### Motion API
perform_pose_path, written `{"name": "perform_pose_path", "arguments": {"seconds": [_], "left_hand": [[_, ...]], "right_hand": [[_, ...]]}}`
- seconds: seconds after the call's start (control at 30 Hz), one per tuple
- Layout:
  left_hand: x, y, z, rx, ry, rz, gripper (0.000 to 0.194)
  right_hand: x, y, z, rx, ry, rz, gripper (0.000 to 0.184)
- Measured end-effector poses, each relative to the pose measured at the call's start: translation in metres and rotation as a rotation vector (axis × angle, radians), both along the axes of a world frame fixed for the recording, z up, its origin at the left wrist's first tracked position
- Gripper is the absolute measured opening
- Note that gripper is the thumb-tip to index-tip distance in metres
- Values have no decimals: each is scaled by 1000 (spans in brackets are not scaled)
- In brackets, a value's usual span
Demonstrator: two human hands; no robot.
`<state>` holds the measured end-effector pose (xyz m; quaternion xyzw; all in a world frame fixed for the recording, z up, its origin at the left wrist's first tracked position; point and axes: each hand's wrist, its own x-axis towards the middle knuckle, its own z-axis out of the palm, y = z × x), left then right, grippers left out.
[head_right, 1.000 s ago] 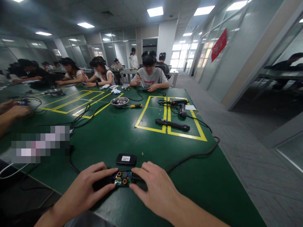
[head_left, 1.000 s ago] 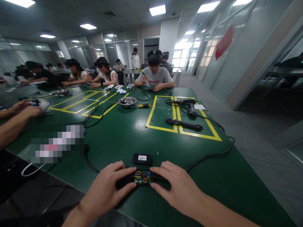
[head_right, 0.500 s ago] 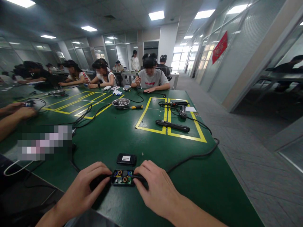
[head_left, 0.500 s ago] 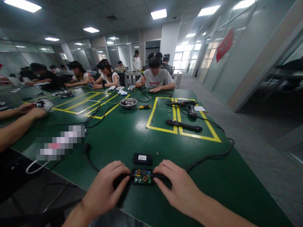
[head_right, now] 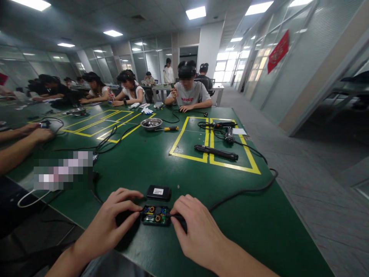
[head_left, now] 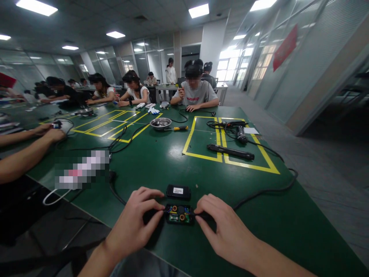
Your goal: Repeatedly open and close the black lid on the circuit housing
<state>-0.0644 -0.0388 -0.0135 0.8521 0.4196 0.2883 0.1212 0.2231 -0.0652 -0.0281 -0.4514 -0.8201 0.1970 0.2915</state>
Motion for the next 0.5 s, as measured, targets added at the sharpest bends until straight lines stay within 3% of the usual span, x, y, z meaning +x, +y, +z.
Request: {"name": "perform_pose_path", "arguments": {"seconds": [0.13,0.2,0.27,0.5], "left_hand": [[21,19,9,-12,24,41,26],[34,31,13,-83,91,-32,39],[42,40,15,-158,145,-99,40],[25,38,14,-131,152,-140,31]], "right_hand": [[-1,1,-3,-13,-13,-10,17],[-1,1,-4,-17,-22,-14,17],[-2,2,-4,-18,-35,-29,18],[-3,2,-4,-26,-11,-23,17]]}}
